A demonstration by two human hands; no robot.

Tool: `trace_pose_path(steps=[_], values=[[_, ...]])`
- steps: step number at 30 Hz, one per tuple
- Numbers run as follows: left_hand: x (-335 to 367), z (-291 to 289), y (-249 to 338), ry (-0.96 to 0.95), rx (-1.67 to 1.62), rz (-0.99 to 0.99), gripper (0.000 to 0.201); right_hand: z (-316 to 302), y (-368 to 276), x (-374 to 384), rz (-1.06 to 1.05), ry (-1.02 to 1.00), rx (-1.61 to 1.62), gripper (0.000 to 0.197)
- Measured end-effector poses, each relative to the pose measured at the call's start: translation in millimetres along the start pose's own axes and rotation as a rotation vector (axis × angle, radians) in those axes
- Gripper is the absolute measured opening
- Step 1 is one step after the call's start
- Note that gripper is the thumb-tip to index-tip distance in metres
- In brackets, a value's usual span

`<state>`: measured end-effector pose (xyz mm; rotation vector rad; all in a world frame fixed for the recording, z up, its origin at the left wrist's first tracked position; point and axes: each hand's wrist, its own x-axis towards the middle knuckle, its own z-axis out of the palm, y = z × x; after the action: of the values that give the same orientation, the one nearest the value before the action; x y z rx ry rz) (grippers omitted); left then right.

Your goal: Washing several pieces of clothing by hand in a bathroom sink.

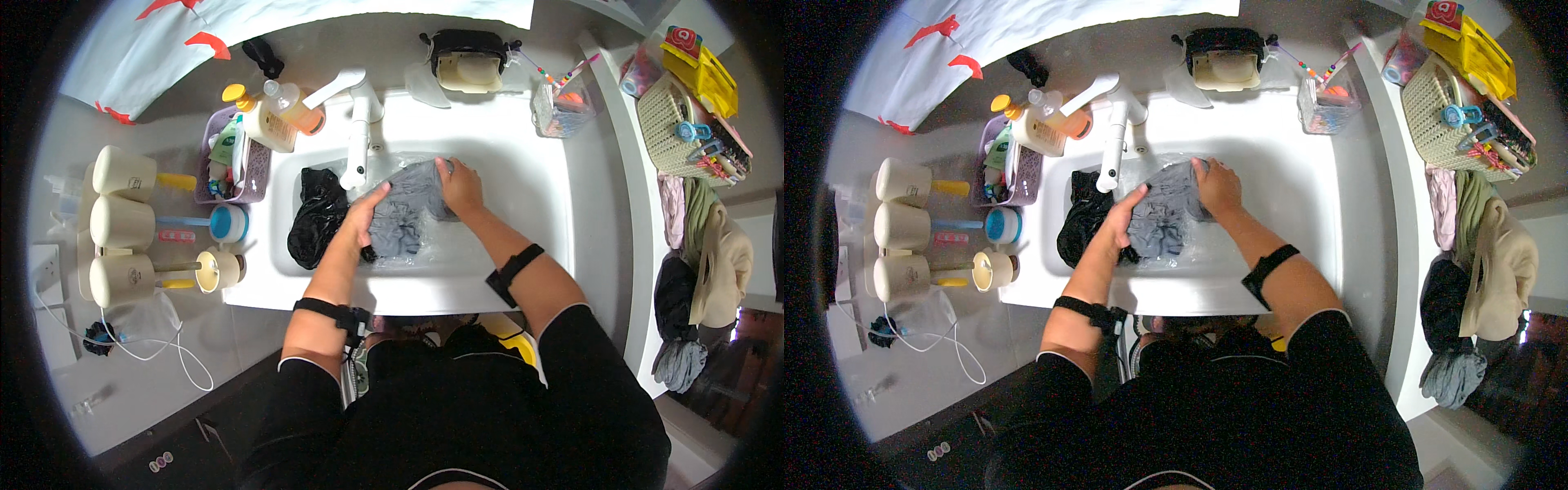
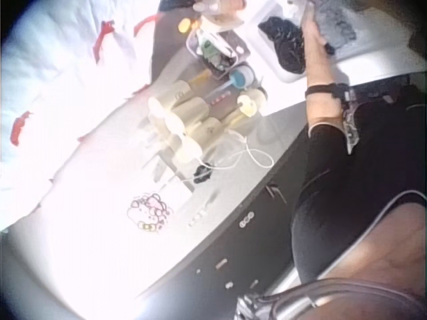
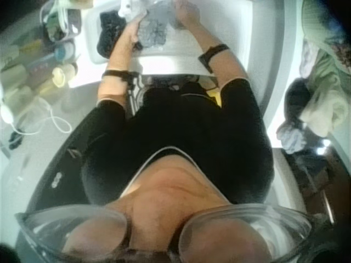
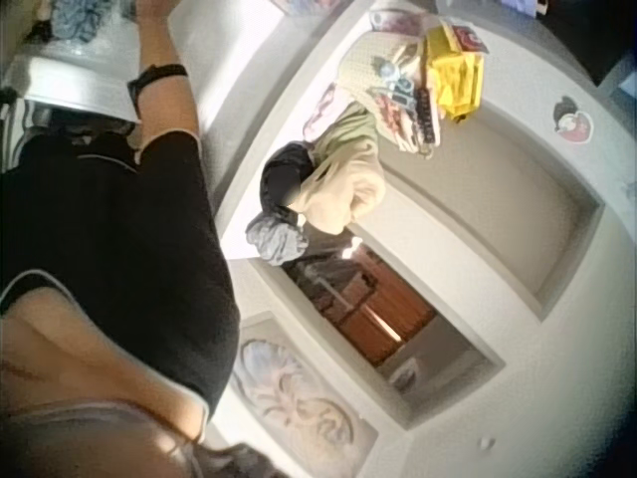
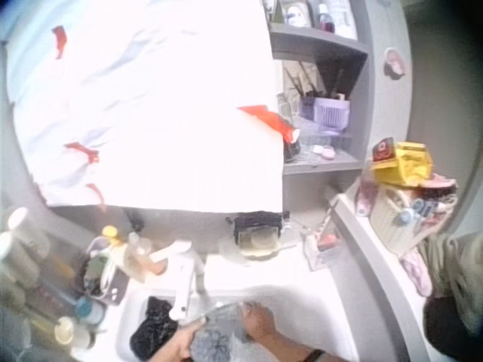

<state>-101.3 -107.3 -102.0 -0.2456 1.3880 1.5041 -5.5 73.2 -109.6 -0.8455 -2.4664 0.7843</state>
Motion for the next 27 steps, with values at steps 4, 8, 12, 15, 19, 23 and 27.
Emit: trace_pose_path(steps=[4,8,12,15,19,23,27], values=[[9,-32,-7,0.126,0.311,0.211,0.076,-17,5,3,0.041,-0.260,-0.060,0.039],[4,-13,-20,0.440,1.024,0.588,0.071,-7,11,-8,-0.121,-0.332,-0.335,0.040],[20,-11,-46,0.207,1.691,0.592,0.063,28,6,-18,-0.348,-0.466,-0.318,0.045],[20,-11,-49,-0.040,2.016,0.372,0.060,44,-12,-27,-0.383,-0.598,-0.472,0.050],[12,-17,-44,-0.347,1.988,0.321,0.056,37,-19,-20,-0.345,-0.908,-0.614,0.064],[2,-30,-55,0.067,1.524,0.665,0.050,44,-7,-8,-0.278,-0.796,-0.697,0.058],[6,-15,-51,0.481,1.142,0.290,0.043,71,29,-3,-0.120,-0.653,-0.315,0.045]])
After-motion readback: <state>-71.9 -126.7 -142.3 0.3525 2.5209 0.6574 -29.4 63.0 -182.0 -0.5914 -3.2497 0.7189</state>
